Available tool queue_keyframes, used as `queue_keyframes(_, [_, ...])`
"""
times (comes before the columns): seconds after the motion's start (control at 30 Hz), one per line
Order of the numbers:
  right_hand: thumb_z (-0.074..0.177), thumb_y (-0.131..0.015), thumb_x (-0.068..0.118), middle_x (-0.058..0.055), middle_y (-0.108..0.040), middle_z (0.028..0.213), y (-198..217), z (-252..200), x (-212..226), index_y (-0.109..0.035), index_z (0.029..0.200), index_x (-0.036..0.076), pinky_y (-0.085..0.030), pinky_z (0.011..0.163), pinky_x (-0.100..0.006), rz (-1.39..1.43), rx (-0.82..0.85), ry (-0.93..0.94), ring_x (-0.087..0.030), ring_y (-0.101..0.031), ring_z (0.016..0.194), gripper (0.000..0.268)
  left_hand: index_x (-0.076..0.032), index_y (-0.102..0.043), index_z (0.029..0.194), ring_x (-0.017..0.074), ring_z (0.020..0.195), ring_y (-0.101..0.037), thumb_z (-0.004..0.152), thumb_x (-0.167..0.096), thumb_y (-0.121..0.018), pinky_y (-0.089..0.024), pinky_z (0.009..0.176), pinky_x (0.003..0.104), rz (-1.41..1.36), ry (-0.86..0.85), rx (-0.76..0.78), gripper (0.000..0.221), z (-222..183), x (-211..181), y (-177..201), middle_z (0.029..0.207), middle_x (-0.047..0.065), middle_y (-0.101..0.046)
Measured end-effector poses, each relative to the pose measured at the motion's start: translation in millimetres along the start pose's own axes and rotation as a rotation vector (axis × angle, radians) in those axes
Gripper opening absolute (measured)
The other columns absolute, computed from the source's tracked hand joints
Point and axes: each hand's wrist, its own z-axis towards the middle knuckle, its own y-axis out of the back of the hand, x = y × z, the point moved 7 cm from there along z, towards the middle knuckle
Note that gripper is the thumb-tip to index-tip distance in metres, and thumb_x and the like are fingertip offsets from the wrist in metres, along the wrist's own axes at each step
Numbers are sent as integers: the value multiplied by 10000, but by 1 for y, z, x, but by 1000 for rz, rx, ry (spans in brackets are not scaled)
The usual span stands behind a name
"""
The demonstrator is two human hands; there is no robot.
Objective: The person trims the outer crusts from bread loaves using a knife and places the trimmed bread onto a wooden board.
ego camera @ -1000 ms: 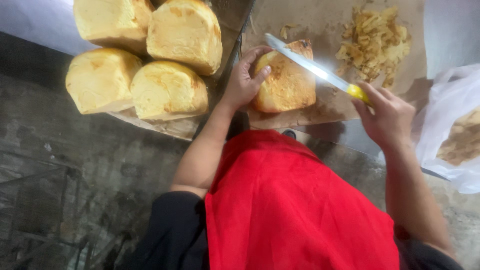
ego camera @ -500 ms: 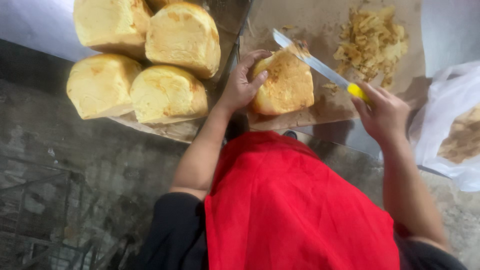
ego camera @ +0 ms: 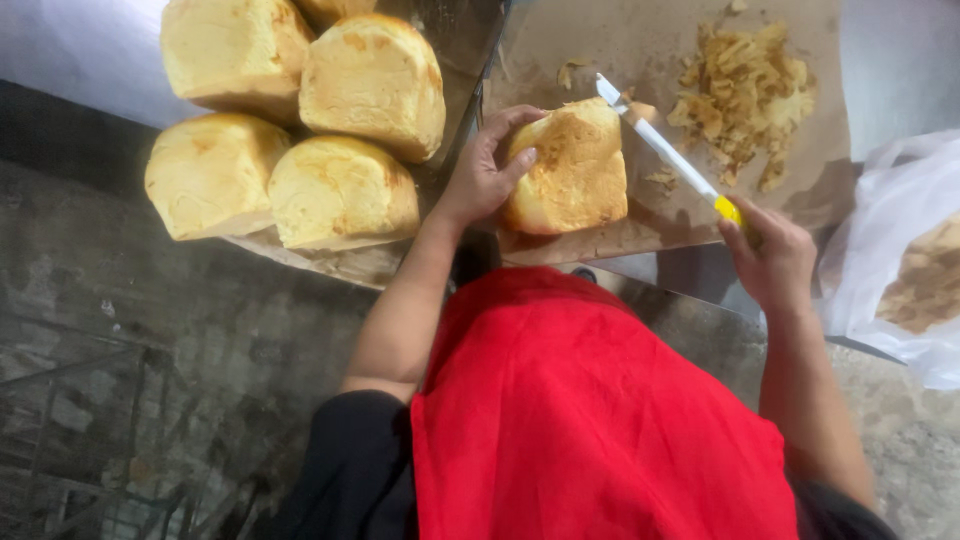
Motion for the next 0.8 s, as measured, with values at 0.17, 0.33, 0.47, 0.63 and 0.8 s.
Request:
queue_keyframes(0.17, [1067, -729, 245, -122, -727, 953, -16, -20, -38, -730, 1336, 68, -525, 745, -336, 175, -16, -196, -173, -672, 811, 322, -53, -587, 1387, 198, 1360, -552, 993, 1, -642, -415, 1212, 349, -75, 25, -8, 401, 0, -4, 5, 1396, 79, -606])
queue_keyframes(0.33, [1025, -691, 232, -12, -721, 1040, -74, 22, -3, -647, 1372, 37, -535, 752, -235, 875, 147, -431, -63, -653, 884, 401, -53, -584, 1387, 209, 1391, -540, 976, 12, -632, -401, 1231, 358, -67, -16, 40, 419, 1, -13, -7, 1417, 95, -604])
queue_keyframes(0.47, [917, -790, 185, -21, -697, 1032, -84, 94, 75, -637, 1317, 34, -562, 767, -248, 937, 90, -215, -70, -659, 908, 454, -63, -592, 1384, 209, 1398, -554, 989, -18, -665, -436, 1218, 358, 73, -9, 62, 404, -4, -24, -12, 1437, 113, -602])
queue_keyframes(0.63, [983, -790, 153, -8, -724, 922, -75, 145, 107, -747, 1100, 20, -546, 692, -239, 809, 21, -122, -54, -649, 796, 183, -101, -495, 1511, 286, 1488, -486, 939, -219, -811, -404, 1260, 412, 120, -29, 88, 664, -19, -39, -9, 1560, 143, -513])
queue_keyframes(0.8, [1063, -731, 158, 26, -670, 748, -64, 150, 101, -756, 971, 68, -401, 469, -238, 1212, -5, -136, -37, -527, 560, 131, -150, -326, 1589, 408, 1545, -311, 651, -493, -990, -290, 1279, 509, 675, -212, 84, 1200, -43, -47, -22, 1639, 200, -328])
